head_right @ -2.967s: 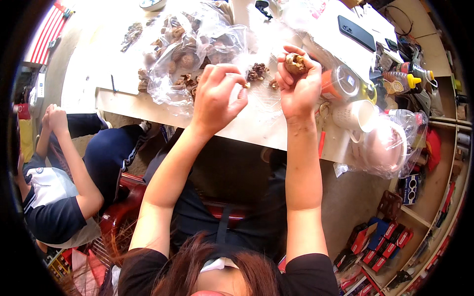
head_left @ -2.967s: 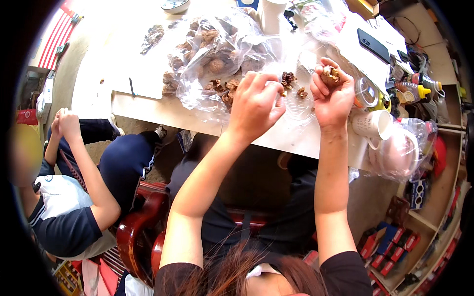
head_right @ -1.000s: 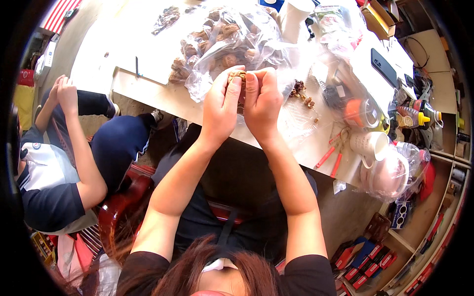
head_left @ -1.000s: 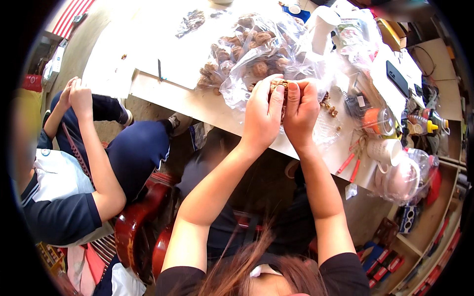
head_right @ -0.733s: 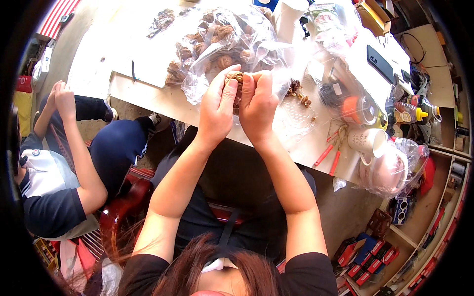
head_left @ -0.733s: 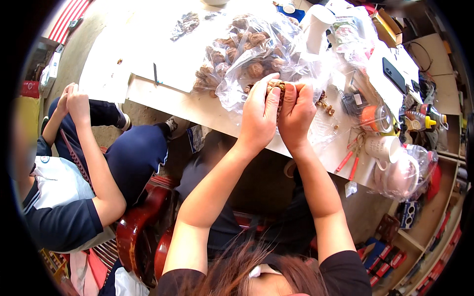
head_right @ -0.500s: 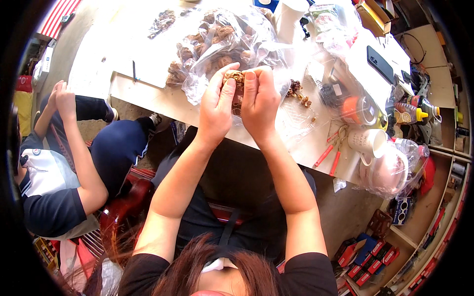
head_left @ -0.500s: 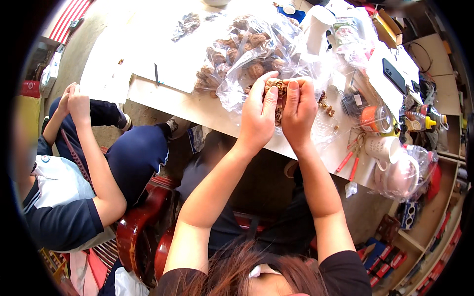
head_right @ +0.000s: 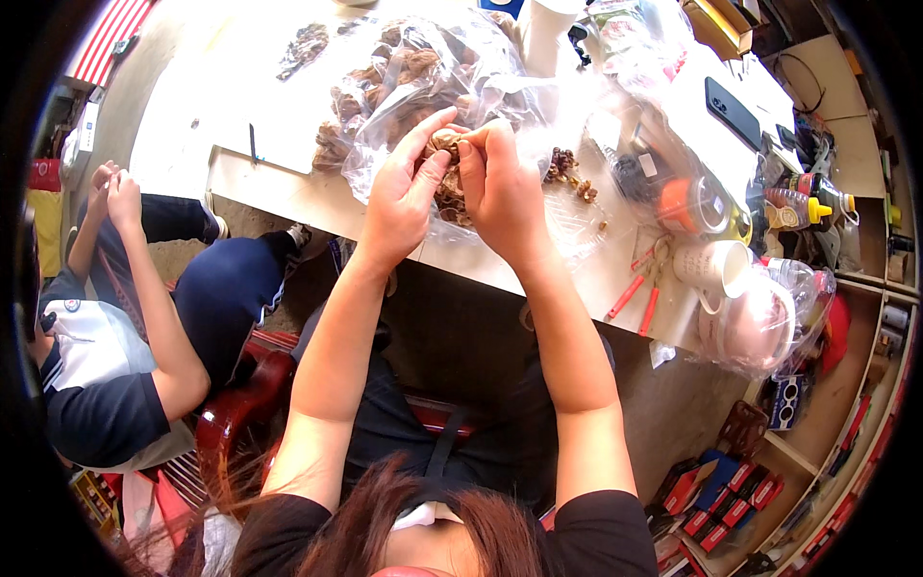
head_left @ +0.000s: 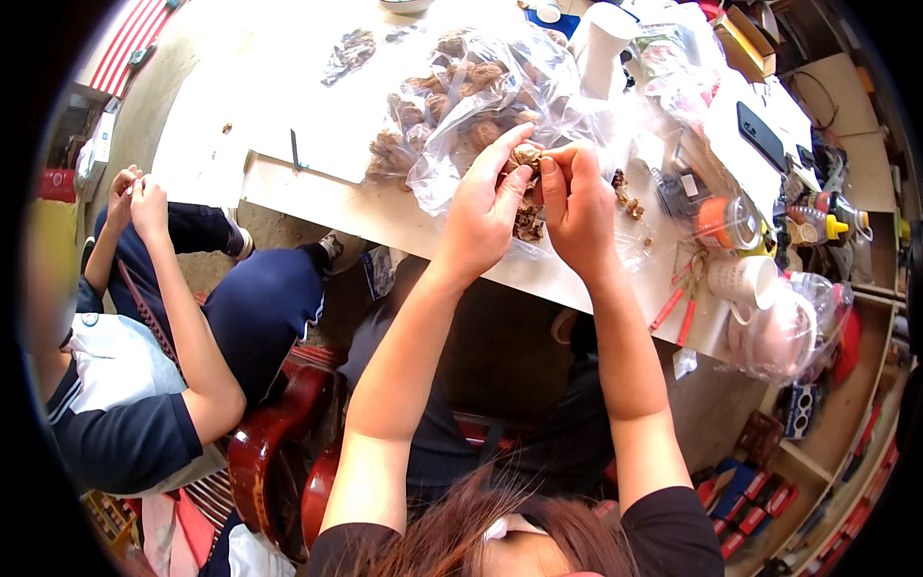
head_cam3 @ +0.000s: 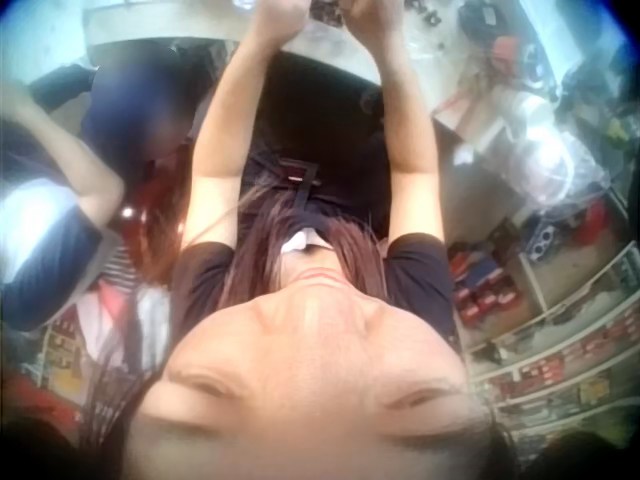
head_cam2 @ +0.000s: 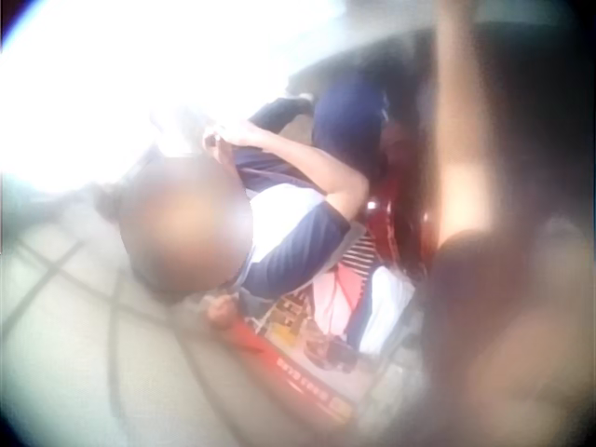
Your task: The person cracks walnuts using a red-handled nutcracker and removes the nutmeat by hand. Shells are discarded on the table while the nutmeat is placed into a plastic bag. The person repeats this process for multiple walnuts.
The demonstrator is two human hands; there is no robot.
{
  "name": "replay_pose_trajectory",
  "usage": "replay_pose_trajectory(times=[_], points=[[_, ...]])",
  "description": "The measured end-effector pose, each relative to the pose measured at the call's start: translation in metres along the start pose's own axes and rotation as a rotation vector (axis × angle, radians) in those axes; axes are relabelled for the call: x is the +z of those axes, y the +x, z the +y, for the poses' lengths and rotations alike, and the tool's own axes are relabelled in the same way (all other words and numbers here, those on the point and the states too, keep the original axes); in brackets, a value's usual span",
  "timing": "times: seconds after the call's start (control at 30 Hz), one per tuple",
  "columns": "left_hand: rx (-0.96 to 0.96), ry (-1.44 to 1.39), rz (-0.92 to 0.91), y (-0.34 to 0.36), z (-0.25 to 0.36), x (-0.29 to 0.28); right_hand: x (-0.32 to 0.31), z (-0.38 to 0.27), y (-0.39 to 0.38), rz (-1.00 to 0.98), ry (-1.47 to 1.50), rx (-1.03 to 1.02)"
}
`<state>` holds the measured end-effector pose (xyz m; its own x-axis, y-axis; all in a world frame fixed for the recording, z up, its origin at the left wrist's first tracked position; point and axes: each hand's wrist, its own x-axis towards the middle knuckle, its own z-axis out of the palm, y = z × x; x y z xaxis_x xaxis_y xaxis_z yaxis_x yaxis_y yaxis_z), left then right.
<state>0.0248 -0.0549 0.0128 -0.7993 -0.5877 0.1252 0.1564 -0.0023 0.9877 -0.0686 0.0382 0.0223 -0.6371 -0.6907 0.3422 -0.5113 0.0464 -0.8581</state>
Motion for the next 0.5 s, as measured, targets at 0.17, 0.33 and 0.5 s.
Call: replay_pose_trajectory(times=[0.17, 0.33, 0.5], points=[[0.046, -0.152, 0.092, 0.0, 0.006, 0.009, -0.002, -0.003, 0.002, 0.014, 0.183, 0.215], [0.232, 0.076, 0.201, 0.004, 0.005, 0.006, -0.004, -0.004, 0.003, -0.067, 0.491, 0.208], [0.195, 0.038, 0.229, 0.004, 0.01, 0.008, -0.005, 0.007, -0.003, -0.091, 0.282, 0.109]])
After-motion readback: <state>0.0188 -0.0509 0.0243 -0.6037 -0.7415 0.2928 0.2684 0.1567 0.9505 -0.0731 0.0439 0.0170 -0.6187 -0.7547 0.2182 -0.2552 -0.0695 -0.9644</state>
